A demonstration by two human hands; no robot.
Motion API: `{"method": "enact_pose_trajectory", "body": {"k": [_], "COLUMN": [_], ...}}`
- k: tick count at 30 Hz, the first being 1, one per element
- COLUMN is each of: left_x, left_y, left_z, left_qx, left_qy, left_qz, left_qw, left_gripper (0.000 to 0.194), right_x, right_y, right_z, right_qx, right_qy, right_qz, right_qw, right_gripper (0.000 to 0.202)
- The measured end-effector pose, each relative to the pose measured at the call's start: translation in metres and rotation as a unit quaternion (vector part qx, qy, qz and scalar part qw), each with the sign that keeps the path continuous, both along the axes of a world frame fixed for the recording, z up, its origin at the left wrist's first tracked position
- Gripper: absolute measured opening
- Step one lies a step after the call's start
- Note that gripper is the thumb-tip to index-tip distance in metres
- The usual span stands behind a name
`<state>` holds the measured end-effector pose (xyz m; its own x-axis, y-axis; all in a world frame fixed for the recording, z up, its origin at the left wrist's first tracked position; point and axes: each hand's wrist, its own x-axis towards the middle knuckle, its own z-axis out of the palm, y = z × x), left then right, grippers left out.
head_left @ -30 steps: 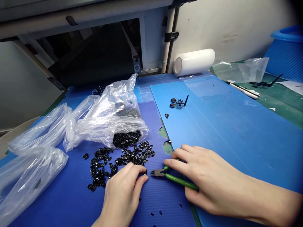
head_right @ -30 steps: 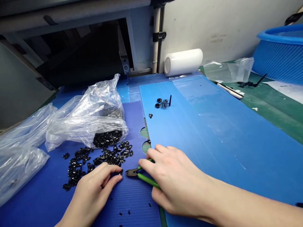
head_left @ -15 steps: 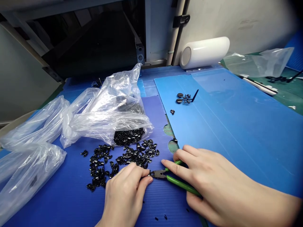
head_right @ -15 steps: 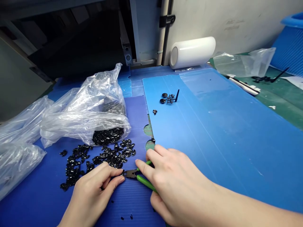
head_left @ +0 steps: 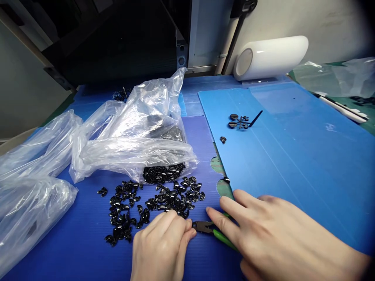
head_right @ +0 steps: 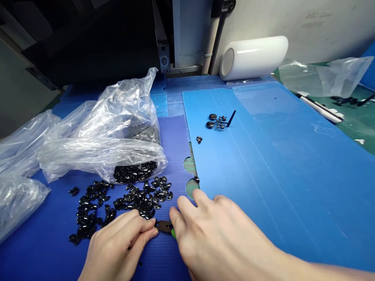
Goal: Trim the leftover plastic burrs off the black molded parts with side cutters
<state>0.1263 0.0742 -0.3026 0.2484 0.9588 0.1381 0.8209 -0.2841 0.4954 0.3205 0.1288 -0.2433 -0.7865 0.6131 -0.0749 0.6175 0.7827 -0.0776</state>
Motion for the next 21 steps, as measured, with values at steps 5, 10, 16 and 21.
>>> {"method": "enact_pose_trajectory", "body": {"k": [5,10,16,21], "left_x": [-0.001,-0.003,-0.001,0.001], "left_y": [-0.001,0.000,0.000,-0.003], "left_z": [0.002,0.000,0.000,0.002], "left_qx": [0.002,0.014,0.005,-0.009], "left_qy": [0.009,0.024,0.047,0.037], "left_qz": [0.001,-0.014,-0.002,0.010], "left_qw": [1.000,1.000,0.999,0.999], "left_gripper": [0.014,0.016,0.016,0.017], "right_x": [-0.009,-0.015,-0.005,0.013], "right_y": [0.001,-0.006,-0.008,-0.002], "right_z": [0.016,0.020,0.019,0.022], "right_qx": [-0.053,-0.057,-0.083,-0.123], "right_qy": [-0.110,-0.148,-0.082,-0.042], "right_qz": [0.028,0.023,-0.028,-0.072], "right_qw": [0.992,0.987,0.993,0.989], "right_gripper": [0.031,0.028,0.027,0.027]}}
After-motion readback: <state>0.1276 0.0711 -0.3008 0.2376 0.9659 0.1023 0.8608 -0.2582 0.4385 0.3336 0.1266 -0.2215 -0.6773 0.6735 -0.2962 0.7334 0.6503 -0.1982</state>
